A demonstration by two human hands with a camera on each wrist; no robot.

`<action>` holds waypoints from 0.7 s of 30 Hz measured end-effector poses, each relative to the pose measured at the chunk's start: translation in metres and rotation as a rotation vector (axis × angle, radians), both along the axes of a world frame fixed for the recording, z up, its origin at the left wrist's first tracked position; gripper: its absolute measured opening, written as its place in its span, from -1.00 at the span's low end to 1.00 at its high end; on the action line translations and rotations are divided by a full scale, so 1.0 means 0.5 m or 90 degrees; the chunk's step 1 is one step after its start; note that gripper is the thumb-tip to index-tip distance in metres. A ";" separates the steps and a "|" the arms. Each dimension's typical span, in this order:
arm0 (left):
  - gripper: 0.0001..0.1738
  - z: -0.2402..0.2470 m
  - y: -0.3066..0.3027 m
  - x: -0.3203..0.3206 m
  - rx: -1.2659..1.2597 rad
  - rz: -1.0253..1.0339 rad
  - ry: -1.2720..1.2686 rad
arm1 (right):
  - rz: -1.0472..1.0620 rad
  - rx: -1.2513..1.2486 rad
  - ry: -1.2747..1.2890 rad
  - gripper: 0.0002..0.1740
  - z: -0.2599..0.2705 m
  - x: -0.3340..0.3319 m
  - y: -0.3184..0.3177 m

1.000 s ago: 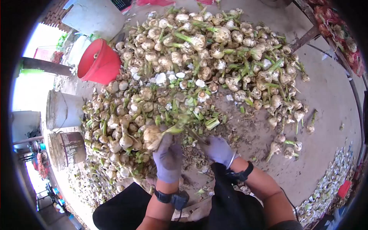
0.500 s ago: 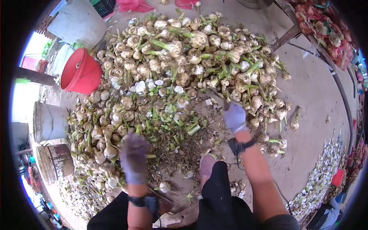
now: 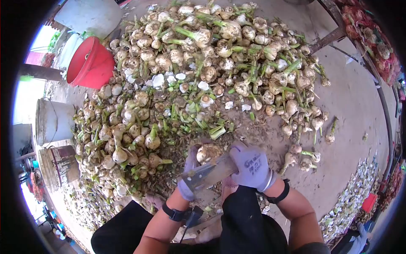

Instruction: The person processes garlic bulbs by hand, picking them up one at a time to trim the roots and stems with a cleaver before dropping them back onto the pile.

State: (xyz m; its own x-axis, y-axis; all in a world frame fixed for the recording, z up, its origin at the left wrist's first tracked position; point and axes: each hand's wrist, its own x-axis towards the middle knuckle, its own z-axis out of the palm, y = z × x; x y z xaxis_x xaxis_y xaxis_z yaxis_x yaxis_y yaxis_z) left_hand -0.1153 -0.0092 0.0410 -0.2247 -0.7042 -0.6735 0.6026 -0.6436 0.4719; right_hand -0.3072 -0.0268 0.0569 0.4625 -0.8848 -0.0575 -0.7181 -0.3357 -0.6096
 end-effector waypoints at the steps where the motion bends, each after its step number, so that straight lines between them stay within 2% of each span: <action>1: -0.40 -0.072 0.015 0.021 0.145 0.063 0.173 | 0.031 -0.027 -0.007 -0.55 -0.008 -0.001 0.001; 2: -0.40 -0.115 0.027 0.029 0.147 0.065 0.171 | 0.061 -0.054 -0.016 -0.54 -0.014 0.000 0.002; 4: -0.47 -0.127 0.032 0.031 0.018 -0.033 -0.064 | 0.085 -0.017 -0.004 -0.57 -0.007 0.003 -0.001; 5: -0.47 -0.122 0.047 0.037 0.020 -0.032 -0.065 | 0.110 0.014 0.011 -0.60 -0.006 0.003 -0.008; 6: -0.46 -0.054 0.044 0.031 -0.169 -0.119 -0.231 | 0.110 0.017 0.009 -0.60 -0.026 -0.001 -0.028; 7: -0.45 -0.015 0.046 0.026 -0.360 -0.208 -0.393 | 0.051 0.200 0.165 -0.53 -0.069 -0.013 -0.053; 8: -0.45 -0.016 0.052 0.017 -0.361 -0.209 -0.392 | -0.010 0.378 0.322 -0.44 -0.111 -0.029 -0.064; 9: -0.35 -0.019 0.058 0.012 -0.226 -0.097 -0.173 | -0.015 0.376 0.320 -0.44 -0.162 -0.056 -0.043; 10: -0.24 -0.023 0.058 0.007 -0.089 0.020 0.045 | -0.130 0.206 0.171 -0.48 -0.216 -0.093 -0.013; 11: -0.25 -0.010 0.030 0.025 -0.261 -0.107 -0.179 | -0.231 0.035 0.013 -0.51 -0.243 -0.106 0.008; 12: -0.28 -0.026 0.015 0.042 -0.382 -0.167 -0.501 | -0.232 0.039 0.008 -0.51 -0.229 -0.095 0.042; 14: -0.30 -0.039 -0.003 0.054 -0.365 -0.147 -0.617 | -0.246 0.134 0.025 -0.57 -0.179 -0.070 0.060; 15: -0.33 -0.043 -0.001 0.056 -0.336 -0.141 -0.562 | -0.254 0.131 0.028 -0.57 -0.163 -0.058 0.055; 16: -0.33 -0.044 0.007 0.047 -0.332 -0.146 -0.554 | -0.260 0.374 -0.037 -0.58 -0.147 -0.044 0.056; 17: -0.36 -0.039 0.014 0.038 -0.278 -0.069 -0.415 | -0.262 0.616 -0.108 -0.57 -0.127 -0.029 0.058; 18: -0.39 -0.031 0.017 0.032 -0.225 0.006 -0.279 | -0.267 0.618 -0.108 -0.57 -0.092 -0.011 0.057; 19: -0.43 -0.017 0.020 0.020 -0.182 0.015 -0.212 | -0.300 0.600 -0.204 -0.53 -0.050 0.008 0.048; 20: -0.43 -0.009 0.020 0.014 -0.191 0.014 -0.212 | -0.327 0.575 -0.301 -0.48 -0.029 0.022 0.036; 21: -0.47 -0.001 0.022 0.009 -0.154 0.043 -0.140 | -0.325 0.567 -0.302 -0.48 -0.031 0.032 0.030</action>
State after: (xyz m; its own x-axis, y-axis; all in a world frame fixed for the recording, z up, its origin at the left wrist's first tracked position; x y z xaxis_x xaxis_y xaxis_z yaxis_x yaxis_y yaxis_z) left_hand -0.1108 0.0020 0.0403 -0.0396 -0.8580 -0.5122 0.5070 -0.4589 0.7296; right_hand -0.2912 -0.0117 0.0412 0.2025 -0.7077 -0.6769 -0.2787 0.6209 -0.7326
